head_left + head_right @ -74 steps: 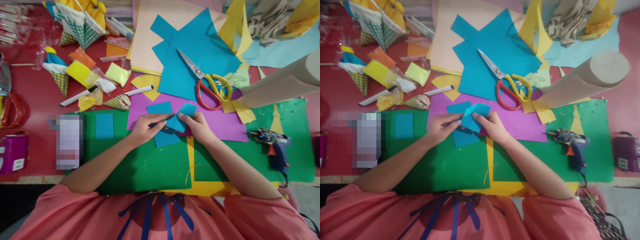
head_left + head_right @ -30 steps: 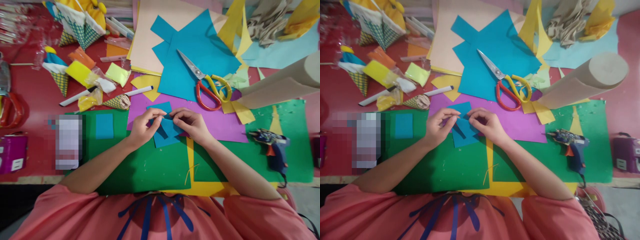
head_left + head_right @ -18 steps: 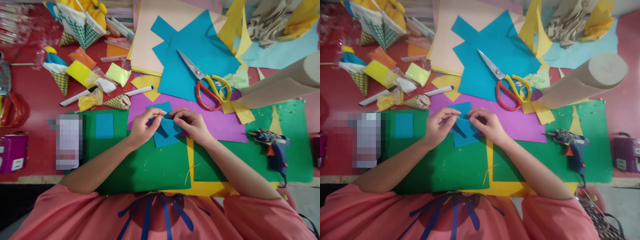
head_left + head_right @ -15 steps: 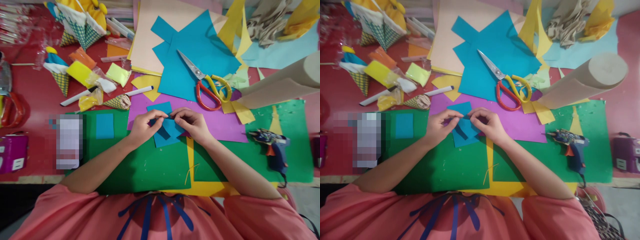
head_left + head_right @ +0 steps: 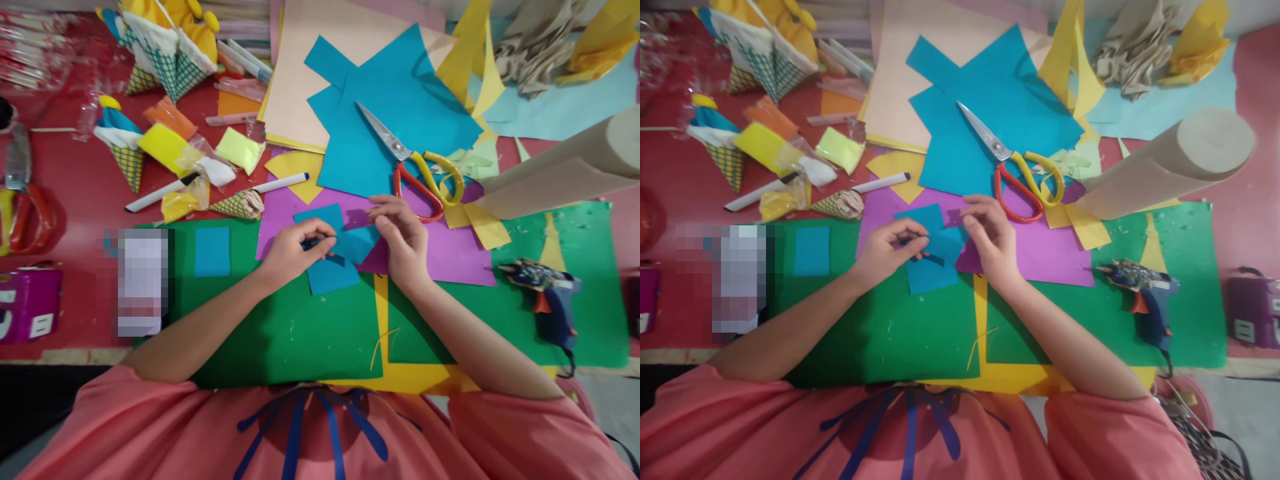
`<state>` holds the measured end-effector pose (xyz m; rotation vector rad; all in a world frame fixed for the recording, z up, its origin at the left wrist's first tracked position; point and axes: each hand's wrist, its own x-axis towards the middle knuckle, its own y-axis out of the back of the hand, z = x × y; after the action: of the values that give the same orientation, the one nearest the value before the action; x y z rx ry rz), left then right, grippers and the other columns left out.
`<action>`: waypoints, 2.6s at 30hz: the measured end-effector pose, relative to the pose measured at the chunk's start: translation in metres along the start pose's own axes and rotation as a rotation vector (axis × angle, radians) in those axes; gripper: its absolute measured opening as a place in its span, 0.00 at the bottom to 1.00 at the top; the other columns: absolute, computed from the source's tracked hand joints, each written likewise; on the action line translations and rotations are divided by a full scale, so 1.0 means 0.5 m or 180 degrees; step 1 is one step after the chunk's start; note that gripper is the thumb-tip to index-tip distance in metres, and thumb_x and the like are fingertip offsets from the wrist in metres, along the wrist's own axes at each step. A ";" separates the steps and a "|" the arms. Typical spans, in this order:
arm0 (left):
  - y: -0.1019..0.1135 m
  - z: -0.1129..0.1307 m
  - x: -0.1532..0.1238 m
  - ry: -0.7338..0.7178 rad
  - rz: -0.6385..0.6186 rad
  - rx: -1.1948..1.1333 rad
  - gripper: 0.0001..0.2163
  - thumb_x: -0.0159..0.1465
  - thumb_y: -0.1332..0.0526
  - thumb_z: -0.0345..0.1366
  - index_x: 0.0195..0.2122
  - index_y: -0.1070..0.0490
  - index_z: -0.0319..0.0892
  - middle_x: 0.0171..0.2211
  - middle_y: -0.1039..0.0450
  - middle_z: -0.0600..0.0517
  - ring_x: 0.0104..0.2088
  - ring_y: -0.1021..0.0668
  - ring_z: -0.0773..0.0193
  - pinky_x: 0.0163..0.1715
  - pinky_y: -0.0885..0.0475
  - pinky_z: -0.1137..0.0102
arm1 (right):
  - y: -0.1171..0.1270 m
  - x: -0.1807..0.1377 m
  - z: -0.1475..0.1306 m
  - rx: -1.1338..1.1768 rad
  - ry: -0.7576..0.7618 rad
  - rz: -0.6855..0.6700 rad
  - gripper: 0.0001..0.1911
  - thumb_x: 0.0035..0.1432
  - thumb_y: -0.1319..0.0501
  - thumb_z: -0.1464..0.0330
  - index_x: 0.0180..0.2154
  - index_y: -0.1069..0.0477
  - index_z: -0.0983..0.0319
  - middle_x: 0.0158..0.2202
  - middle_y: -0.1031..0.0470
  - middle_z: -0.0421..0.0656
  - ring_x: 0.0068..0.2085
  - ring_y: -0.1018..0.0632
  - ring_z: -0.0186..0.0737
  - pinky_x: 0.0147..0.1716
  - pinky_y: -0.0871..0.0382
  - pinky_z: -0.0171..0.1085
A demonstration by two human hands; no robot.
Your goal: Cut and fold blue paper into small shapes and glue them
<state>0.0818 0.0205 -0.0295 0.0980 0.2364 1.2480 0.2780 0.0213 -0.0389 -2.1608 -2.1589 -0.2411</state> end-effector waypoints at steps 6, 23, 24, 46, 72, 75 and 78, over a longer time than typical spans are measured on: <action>-0.001 0.000 0.008 0.0272 0.0272 -0.0854 0.15 0.55 0.34 0.45 0.33 0.38 0.43 0.20 0.26 0.59 0.22 0.20 0.68 0.30 0.23 0.73 | -0.004 -0.006 0.003 -0.0302 0.0262 -0.0159 0.09 0.58 0.38 0.61 0.38 0.32 0.57 0.51 0.31 0.46 0.53 0.28 0.44 0.52 0.33 0.47; -0.015 0.055 0.020 0.0305 -0.0212 0.0077 0.13 0.60 0.43 0.33 0.18 0.36 0.41 0.16 0.33 0.57 0.18 0.29 0.72 0.17 0.37 0.76 | 0.000 -0.001 -0.001 -0.0131 0.0077 -0.0493 0.06 0.59 0.38 0.66 0.30 0.30 0.59 0.43 0.24 0.42 0.46 0.25 0.39 0.48 0.33 0.41; -0.019 0.054 0.020 0.0305 -0.0166 0.0010 0.13 0.61 0.43 0.33 0.18 0.36 0.40 0.16 0.32 0.57 0.17 0.29 0.72 0.17 0.37 0.76 | -0.002 -0.001 -0.002 -0.0097 0.0066 -0.0419 0.05 0.59 0.39 0.66 0.31 0.29 0.59 0.44 0.24 0.43 0.46 0.25 0.39 0.49 0.33 0.41; -0.039 -0.006 0.014 -0.0500 0.0716 -0.0013 0.17 0.60 0.38 0.48 0.46 0.35 0.46 0.44 0.25 0.48 0.36 0.20 0.66 0.33 0.25 0.72 | -0.006 -0.003 -0.005 0.0096 -0.0393 -0.0576 0.05 0.55 0.37 0.65 0.33 0.29 0.59 0.27 0.29 0.38 0.27 0.28 0.33 0.28 0.31 0.34; -0.029 0.006 -0.013 -0.2131 0.0677 0.1749 0.06 0.57 0.36 0.34 0.27 0.32 0.45 0.39 0.20 0.53 0.42 0.23 0.59 0.44 0.31 0.60 | -0.003 -0.003 -0.011 -0.0028 -0.0210 -0.0644 0.11 0.57 0.40 0.68 0.44 0.34 0.58 0.30 0.30 0.38 0.32 0.26 0.34 0.34 0.30 0.36; -0.029 0.009 -0.016 -0.2027 0.0618 0.1782 0.05 0.58 0.36 0.35 0.26 0.31 0.45 0.40 0.20 0.52 0.47 0.25 0.57 0.48 0.32 0.58 | -0.003 -0.003 -0.012 -0.0061 -0.0182 -0.0642 0.13 0.57 0.40 0.68 0.45 0.36 0.58 0.29 0.30 0.37 0.31 0.26 0.34 0.34 0.30 0.37; -0.031 0.011 -0.017 -0.2060 0.0586 0.1796 0.04 0.57 0.35 0.35 0.27 0.30 0.45 0.41 0.20 0.52 0.49 0.25 0.57 0.50 0.33 0.57 | -0.004 -0.004 -0.011 -0.0064 -0.0162 -0.0625 0.14 0.58 0.40 0.67 0.46 0.37 0.57 0.29 0.30 0.37 0.31 0.26 0.35 0.33 0.31 0.37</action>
<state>0.0947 0.0078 -0.0263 1.0107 0.0070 1.2363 0.2758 0.0183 -0.0341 -1.9854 -2.4089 -0.2227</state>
